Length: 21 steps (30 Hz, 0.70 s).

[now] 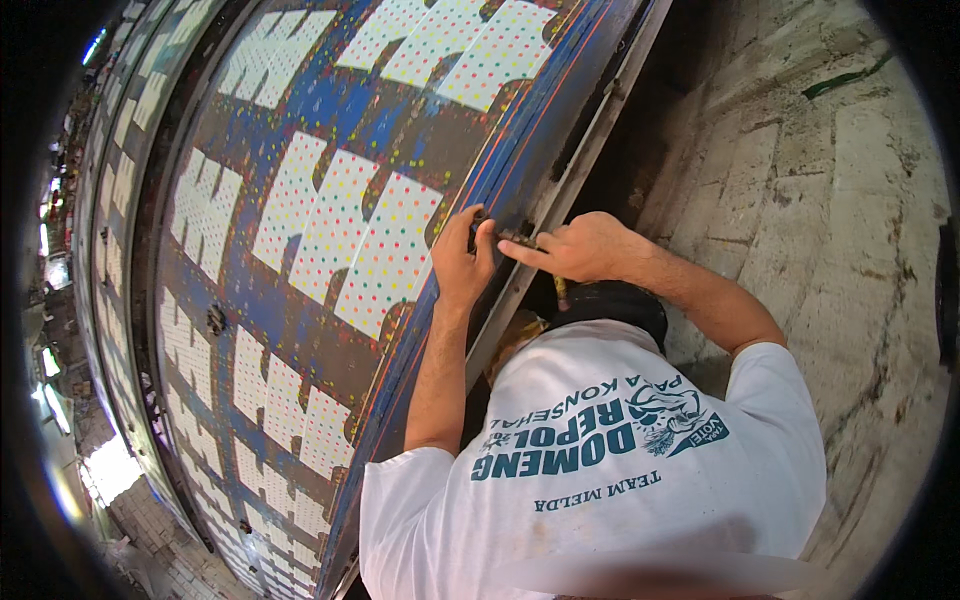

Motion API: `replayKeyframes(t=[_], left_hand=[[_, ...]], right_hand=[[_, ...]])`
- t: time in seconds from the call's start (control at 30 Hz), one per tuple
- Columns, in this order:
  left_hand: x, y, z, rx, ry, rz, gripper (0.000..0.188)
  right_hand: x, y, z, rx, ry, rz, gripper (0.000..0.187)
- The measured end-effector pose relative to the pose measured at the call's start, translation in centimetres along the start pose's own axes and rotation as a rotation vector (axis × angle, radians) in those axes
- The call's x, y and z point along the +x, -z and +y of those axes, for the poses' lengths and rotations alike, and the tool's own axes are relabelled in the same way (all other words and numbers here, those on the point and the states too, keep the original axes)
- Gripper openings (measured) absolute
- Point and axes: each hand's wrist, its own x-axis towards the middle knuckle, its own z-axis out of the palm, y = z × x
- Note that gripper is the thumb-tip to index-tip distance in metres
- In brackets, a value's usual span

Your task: The person uses a screwdriver to tighten screws along the edge of a large metal panel, securing it to a frame. The person works methodically along the panel's edge, inserting and tightening multiple fasteners.

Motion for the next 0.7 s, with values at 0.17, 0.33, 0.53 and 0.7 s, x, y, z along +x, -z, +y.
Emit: replayKeyframes(t=[0.17,0.33,0.53,0.7], left_hand=[[1.0,-3.5,1.4,-0.087,0.191,0.088,0.021],[1.2,-5.9,2.5,-0.648,0.562,0.306,0.032],[1.4,-5.0,0.3,-1.390,0.819,0.778,0.038],[2.1,-3.2,-3.3,-1.699,0.743,0.763,0.025]], right_hand=[[-0.6,0.7,5.0,0.180,0.107,0.297,0.029],[-1.8,0.6,8.8,0.875,0.028,0.675,0.022],[-3.7,-2.1,14.0,2.890,-0.547,0.871,0.026],[-4.7,-5.1,14.5,2.733,-0.965,0.987,0.024]])
